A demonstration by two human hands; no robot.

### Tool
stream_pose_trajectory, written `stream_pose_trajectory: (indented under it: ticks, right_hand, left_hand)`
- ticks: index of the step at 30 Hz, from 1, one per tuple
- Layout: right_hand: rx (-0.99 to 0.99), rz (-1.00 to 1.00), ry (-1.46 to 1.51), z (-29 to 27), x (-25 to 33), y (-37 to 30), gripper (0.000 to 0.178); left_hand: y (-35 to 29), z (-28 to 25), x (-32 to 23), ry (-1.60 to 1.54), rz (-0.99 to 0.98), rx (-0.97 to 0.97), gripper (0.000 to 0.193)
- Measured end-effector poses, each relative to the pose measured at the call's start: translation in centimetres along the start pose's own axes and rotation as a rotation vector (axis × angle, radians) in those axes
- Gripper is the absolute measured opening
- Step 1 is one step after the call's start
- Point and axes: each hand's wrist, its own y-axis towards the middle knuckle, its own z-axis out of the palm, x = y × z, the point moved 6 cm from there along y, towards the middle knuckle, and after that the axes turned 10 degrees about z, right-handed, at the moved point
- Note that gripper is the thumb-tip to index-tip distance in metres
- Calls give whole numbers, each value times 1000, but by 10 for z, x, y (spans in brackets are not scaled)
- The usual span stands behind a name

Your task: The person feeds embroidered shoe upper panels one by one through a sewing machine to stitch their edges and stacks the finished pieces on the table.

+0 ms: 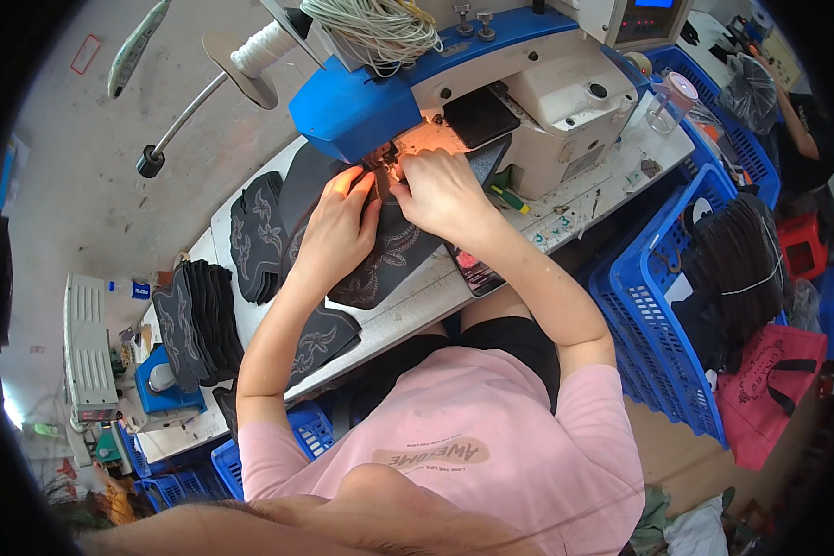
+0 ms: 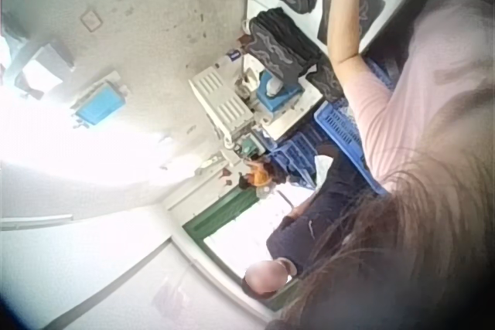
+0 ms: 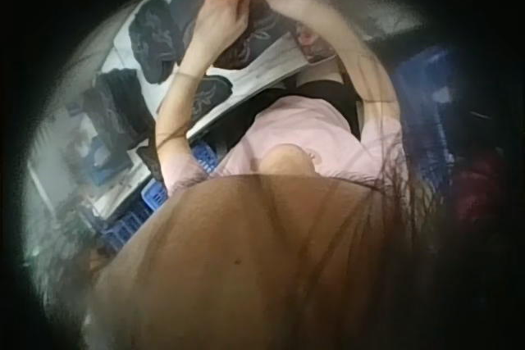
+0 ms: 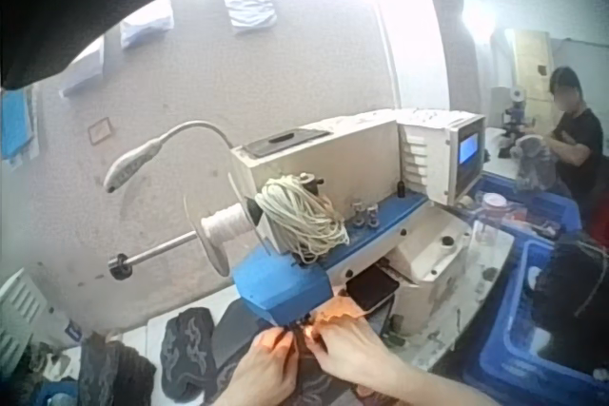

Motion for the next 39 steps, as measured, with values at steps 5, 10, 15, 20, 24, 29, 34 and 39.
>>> stream_pose_trajectory:
  ticks: [5,10,15,20,24,29,34,39]
  right_hand:
    - [-109,-146,-89,-2,-8,4,15]
    - [-99,-144,-75,1,-13,13,10]
    - [-146,-172,-4,-2,-10,14,14]
    - [-251,-332,61,-6,-7,12,18]
    - [-272,-352,82,-6,-4,9,18]
    - [-223,-280,96,-3,-6,8,15]
    - [-206,-196,77,-2,-8,5,14]
    - [-219,-155,115,-1,-5,1,14]
  left_hand:
    - [2,4,-3,23,-9,-32,36]
    - [6,4,-5,-41,-55,-23,34]
    - [4,8,0,36,24,-107,33]
    - [7,1,-4,95,9,-134,29]
    - [5,4,3,72,-49,-74,30]
    - [6,1,2,75,-30,-70,31]
    - [10,-3,4,198,9,-97,29]
    - [13,-3,11,160,-28,-16,28]
